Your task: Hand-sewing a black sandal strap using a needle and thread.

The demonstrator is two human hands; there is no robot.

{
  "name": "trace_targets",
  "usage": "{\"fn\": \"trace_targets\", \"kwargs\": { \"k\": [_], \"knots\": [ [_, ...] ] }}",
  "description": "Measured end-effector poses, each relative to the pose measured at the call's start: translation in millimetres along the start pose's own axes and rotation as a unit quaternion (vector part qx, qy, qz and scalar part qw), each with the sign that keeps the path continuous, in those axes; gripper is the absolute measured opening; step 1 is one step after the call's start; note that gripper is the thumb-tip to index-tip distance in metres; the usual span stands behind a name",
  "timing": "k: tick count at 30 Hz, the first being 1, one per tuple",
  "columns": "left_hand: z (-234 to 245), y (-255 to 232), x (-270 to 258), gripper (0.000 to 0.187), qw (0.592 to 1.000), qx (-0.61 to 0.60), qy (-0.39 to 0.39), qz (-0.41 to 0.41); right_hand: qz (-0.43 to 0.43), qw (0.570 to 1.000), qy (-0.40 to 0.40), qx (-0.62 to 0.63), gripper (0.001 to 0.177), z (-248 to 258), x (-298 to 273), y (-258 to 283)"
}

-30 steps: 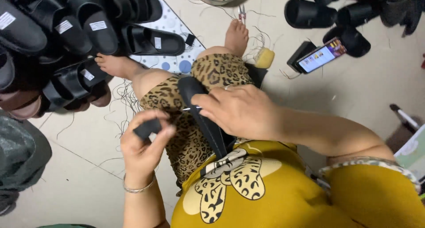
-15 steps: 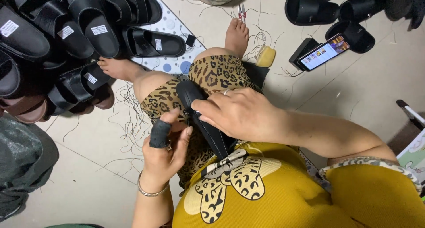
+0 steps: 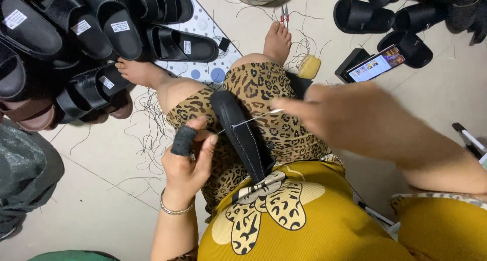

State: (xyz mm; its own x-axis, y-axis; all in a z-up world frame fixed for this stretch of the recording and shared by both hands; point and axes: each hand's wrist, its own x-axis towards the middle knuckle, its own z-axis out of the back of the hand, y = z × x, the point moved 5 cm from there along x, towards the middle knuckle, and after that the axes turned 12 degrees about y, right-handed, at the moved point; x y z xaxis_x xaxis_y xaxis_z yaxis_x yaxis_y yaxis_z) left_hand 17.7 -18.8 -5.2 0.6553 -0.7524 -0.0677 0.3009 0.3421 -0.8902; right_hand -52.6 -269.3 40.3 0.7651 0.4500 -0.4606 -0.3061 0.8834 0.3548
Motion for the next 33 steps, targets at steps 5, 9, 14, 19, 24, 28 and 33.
{"fn": "trace_targets", "kwargs": {
  "k": [5,9,14,19,24,28,33],
  "knots": [
    [0.1,14.1,-8.1,0.032,0.957,-0.276,-0.003,0.092,0.01,0.997,-0.063,0.053,0.039,-3.8,-15.1,-2.2],
    [5.2,9.7,-15.6,0.032,0.905,-0.417,-0.029,0.079,-0.018,0.882,-0.12,0.455,0.058,-34.9,1.6,-6.7],
    [28.0,-27.5,9.4,0.029,0.997,-0.054,-0.051,0.003,0.042,0.82,-0.218,0.528,0.007,-42.7,33.6,6.8],
    [9.9,-44.7,23.6,0.009,0.995,0.033,-0.043,-0.086,0.06,0.765,-0.215,0.604,0.01,-47.1,42.1,10.0],
    [-15.9,-34.1,32.1,0.014,0.985,0.144,-0.028,-0.094,0.056,0.793,-0.217,0.566,0.016,-28.5,38.7,18.1],
    [-11.0,-34.9,32.6,0.024,0.988,0.091,-0.024,-0.123,0.07,0.828,-0.235,0.504,0.01,-30.5,39.6,21.5],
    [-10.8,-36.0,28.1,0.027,0.986,0.065,-0.006,-0.155,0.116,0.767,-0.256,0.577,0.011,-39.5,50.9,27.1]
  ]
}}
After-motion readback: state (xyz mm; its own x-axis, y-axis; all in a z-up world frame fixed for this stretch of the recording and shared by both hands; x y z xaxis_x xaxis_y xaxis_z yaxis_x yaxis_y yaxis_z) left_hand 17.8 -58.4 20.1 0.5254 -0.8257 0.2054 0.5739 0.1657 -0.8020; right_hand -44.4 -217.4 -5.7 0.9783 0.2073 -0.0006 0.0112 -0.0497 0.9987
